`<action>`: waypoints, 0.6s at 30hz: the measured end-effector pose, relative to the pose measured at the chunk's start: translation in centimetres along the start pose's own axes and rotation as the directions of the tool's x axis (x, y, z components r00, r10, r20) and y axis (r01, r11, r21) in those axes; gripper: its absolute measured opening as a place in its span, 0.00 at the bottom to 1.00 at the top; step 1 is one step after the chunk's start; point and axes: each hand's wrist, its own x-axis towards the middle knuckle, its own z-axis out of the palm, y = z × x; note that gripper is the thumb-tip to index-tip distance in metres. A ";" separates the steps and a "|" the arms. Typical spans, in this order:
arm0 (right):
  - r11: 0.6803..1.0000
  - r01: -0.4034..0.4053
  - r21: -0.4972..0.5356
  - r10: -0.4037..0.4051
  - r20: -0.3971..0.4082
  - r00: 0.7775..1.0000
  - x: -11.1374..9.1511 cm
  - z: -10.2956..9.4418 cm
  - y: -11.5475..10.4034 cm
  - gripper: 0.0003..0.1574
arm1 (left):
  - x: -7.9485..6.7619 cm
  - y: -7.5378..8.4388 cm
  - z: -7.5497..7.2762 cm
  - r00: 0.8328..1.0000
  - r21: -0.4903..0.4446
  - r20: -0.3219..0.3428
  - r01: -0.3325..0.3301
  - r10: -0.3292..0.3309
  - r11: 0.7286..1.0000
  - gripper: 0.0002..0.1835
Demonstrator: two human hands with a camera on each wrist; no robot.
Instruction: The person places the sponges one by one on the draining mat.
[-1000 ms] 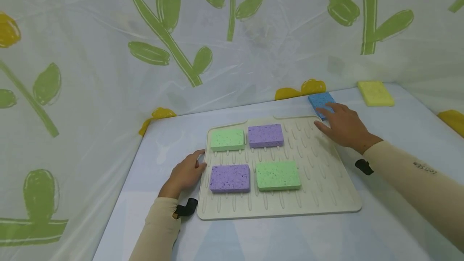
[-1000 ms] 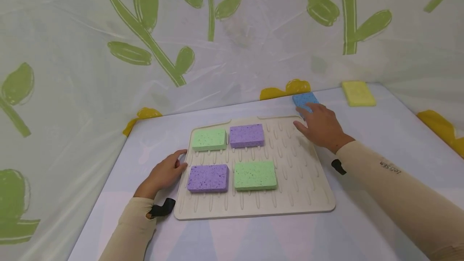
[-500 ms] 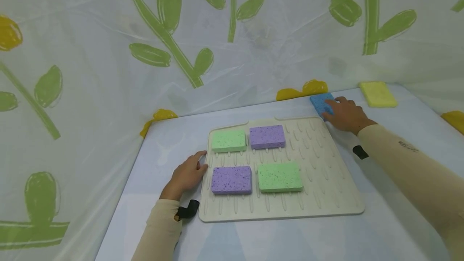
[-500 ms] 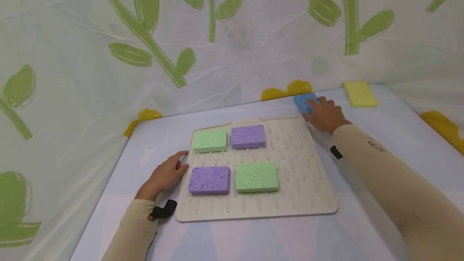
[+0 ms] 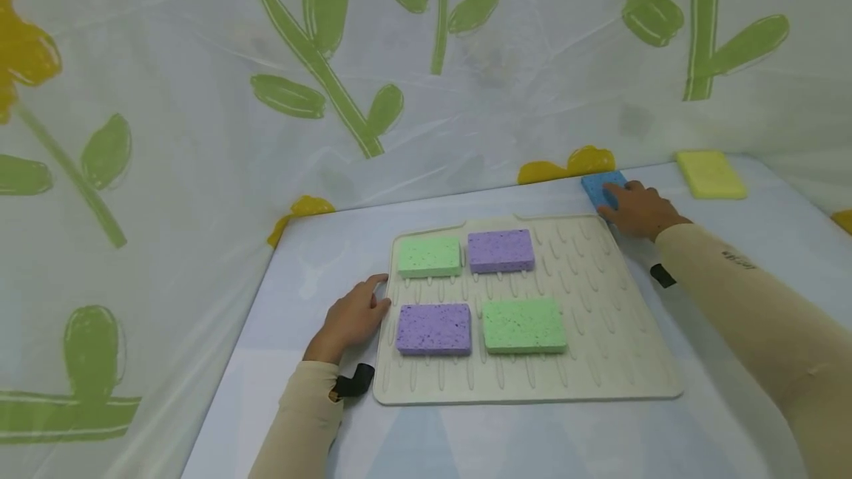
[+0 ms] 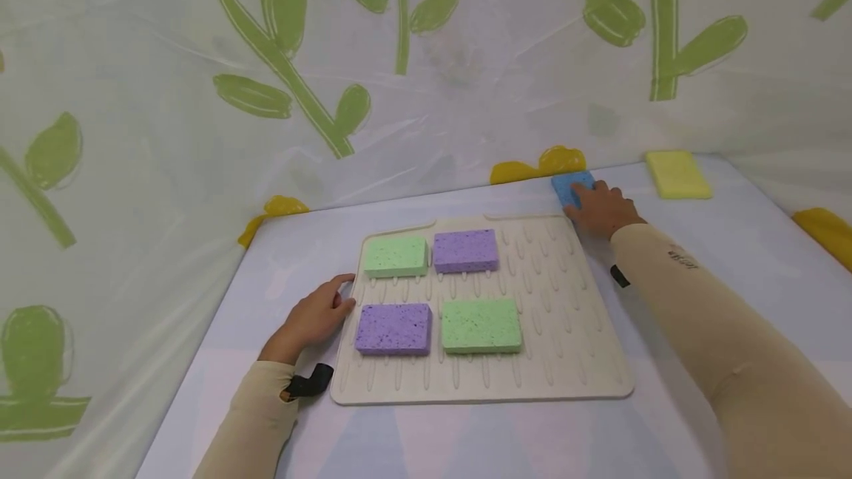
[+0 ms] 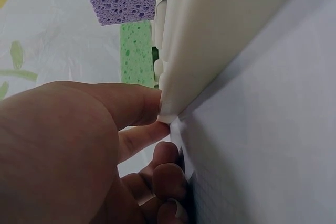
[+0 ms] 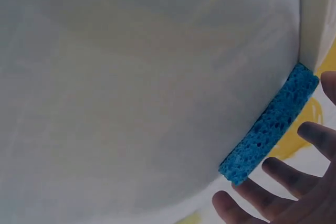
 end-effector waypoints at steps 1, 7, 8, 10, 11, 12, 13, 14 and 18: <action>1.000 0.001 0.002 -0.001 0.006 1.000 0.1 0.1 0.0 0.44 | 0.0 0.0 0.0 1.000 0.002 0.003 0.003 -0.003 1.000 0.30; 1.000 -0.007 0.011 0.007 0.025 1.000 1.1 0.6 0.6 0.49 | 0.1 0.1 -0.1 1.000 0.007 -0.005 -0.007 0.007 1.000 0.29; 1.000 -0.006 0.013 0.006 0.028 1.000 1.2 0.7 0.7 0.50 | 0.1 0.1 -0.1 1.000 0.007 -0.008 -0.009 0.009 1.000 0.29; 1.000 -0.001 0.021 0.000 0.036 0.999 1.4 0.7 0.7 0.52 | 0.1 0.1 -0.1 1.000 0.009 -0.010 -0.007 0.007 1.000 0.29; 1.000 0.002 0.026 -0.003 0.038 0.999 1.5 0.7 0.7 0.52 | 0.1 0.1 -0.1 1.000 0.010 -0.007 -0.005 0.005 1.000 0.30; 1.000 0.004 0.028 -0.005 0.042 0.999 1.5 0.6 0.6 0.52 | 0.2 0.1 -0.1 1.000 0.009 -0.003 -0.001 0.001 1.000 0.30; 1.000 0.005 0.028 -0.006 0.046 0.999 1.6 0.6 0.7 0.52 | 0.2 0.0 0.0 1.000 0.010 0.001 0.002 -0.002 1.000 0.30; 1.000 0.005 0.025 -0.007 0.049 0.999 1.6 0.6 0.6 0.51 | 0.2 0.0 0.0 1.000 0.011 0.005 0.005 -0.005 1.000 0.30; 1.000 0.002 0.011 -0.003 0.041 0.999 1.7 0.4 0.4 0.49 | 0.2 0.0 -0.1 1.000 0.009 -0.002 0.001 -0.001 1.000 0.30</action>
